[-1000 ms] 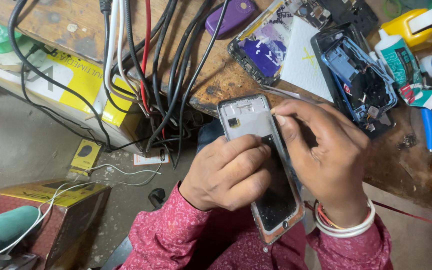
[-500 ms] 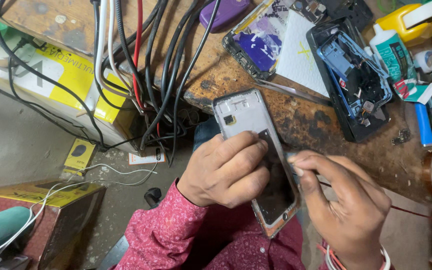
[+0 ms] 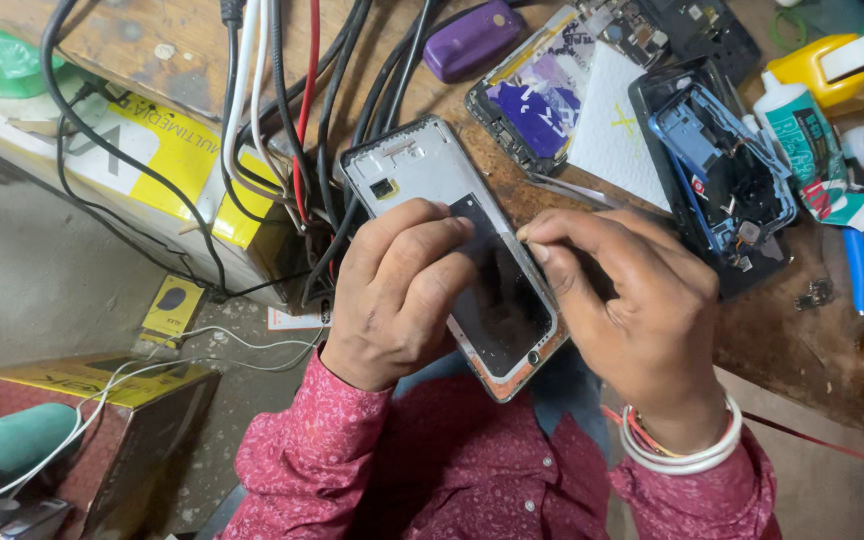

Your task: The person uses a metal prying tool and a blue-handled screwdriver to remove adhesive residue and pry open the edges of a disassembled smartphone. They repeatedly scrape the frame and screen edges, then use the screwdriver to lift the screen assembly.

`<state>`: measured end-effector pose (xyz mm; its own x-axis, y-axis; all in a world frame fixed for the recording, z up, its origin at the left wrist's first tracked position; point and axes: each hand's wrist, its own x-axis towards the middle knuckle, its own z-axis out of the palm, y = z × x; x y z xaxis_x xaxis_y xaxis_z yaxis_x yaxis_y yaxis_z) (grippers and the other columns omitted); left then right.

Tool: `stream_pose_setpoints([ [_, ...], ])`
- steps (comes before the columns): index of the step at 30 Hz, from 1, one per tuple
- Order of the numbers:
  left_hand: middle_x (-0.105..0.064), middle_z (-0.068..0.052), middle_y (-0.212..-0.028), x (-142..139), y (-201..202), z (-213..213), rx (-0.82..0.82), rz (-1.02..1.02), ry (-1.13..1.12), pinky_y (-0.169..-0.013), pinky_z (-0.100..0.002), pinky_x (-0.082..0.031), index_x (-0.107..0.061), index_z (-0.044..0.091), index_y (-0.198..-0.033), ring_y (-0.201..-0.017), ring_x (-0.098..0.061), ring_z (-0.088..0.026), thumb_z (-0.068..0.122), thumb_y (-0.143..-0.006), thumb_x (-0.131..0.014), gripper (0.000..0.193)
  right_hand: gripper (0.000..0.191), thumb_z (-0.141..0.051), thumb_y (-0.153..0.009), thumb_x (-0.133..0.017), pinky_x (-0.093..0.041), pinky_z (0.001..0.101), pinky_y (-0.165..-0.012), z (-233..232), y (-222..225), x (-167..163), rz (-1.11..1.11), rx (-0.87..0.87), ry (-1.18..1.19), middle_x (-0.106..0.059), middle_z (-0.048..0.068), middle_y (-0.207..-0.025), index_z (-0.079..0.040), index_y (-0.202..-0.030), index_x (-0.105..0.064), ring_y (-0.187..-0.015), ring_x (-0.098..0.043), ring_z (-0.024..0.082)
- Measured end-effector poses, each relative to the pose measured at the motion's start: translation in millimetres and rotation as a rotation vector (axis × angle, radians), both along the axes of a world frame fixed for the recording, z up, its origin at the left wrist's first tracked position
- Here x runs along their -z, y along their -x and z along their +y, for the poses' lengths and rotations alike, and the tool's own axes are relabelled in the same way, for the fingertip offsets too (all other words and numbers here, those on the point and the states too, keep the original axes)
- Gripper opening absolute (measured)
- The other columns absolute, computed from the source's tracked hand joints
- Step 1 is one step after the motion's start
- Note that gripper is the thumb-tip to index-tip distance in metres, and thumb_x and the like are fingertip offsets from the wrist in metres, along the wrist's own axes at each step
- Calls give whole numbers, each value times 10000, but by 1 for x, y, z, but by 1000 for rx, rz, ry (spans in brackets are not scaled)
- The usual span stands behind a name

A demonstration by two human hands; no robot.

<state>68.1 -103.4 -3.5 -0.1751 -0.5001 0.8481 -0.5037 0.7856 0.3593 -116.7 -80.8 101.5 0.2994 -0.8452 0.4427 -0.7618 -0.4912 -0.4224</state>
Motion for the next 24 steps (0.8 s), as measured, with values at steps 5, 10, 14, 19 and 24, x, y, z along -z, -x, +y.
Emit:
stream_pose_setpoints([
  [5, -661, -105, -1191, 0, 0, -2, 33, 18, 3, -960, -419, -545, -591, 53, -1091, -1188, -630, -311, 64, -860, -739, 274, 140, 53, -955, -691, -583, 306, -834, 21, 9, -3, -28, 18, -48, -738, 114, -1032, 40, -1093, -671, -949, -737, 216],
  [10, -661, -113, -1178, 0, -1, -3, 36, 8, 11, -951, -426, -545, -588, 51, -1079, -1178, -633, -318, 87, -849, -735, 275, 142, 39, -959, -705, -593, 269, -819, 46, 20, 0, 8, 86, -90, -748, 110, -1053, 35, -1099, -680, -970, -747, 199],
  [14, -661, -96, -1188, 0, 0, -3, 2, 0, 22, -972, -409, -543, -590, 62, -1091, -1194, -630, -299, 59, -886, -730, 249, 149, 28, -957, -715, -588, 269, -824, 55, 25, 2, -8, 113, -92, -751, 107, -1053, 30, -1103, -684, -937, -748, 184],
  [19, -657, -94, -1185, -1, 2, -2, 8, 21, 30, -990, -415, -525, -586, 60, -1083, -1191, -617, -303, 58, -877, -720, 245, 149, 32, -966, -710, -591, 294, -844, 49, 23, 3, -6, 92, -49, -751, 107, -1050, 31, -1113, -688, -962, -747, 200],
  [24, -656, -89, -1189, -4, 4, 0, -9, 6, 17, -1006, -412, -515, -589, 63, -1094, -1194, -617, -298, 74, -859, -719, 268, 140, 43, -976, -721, -584, 287, -821, 44, 20, -1, 27, 58, -15, -748, 110, -1045, 34, -1110, -685, -971, -749, 216],
])
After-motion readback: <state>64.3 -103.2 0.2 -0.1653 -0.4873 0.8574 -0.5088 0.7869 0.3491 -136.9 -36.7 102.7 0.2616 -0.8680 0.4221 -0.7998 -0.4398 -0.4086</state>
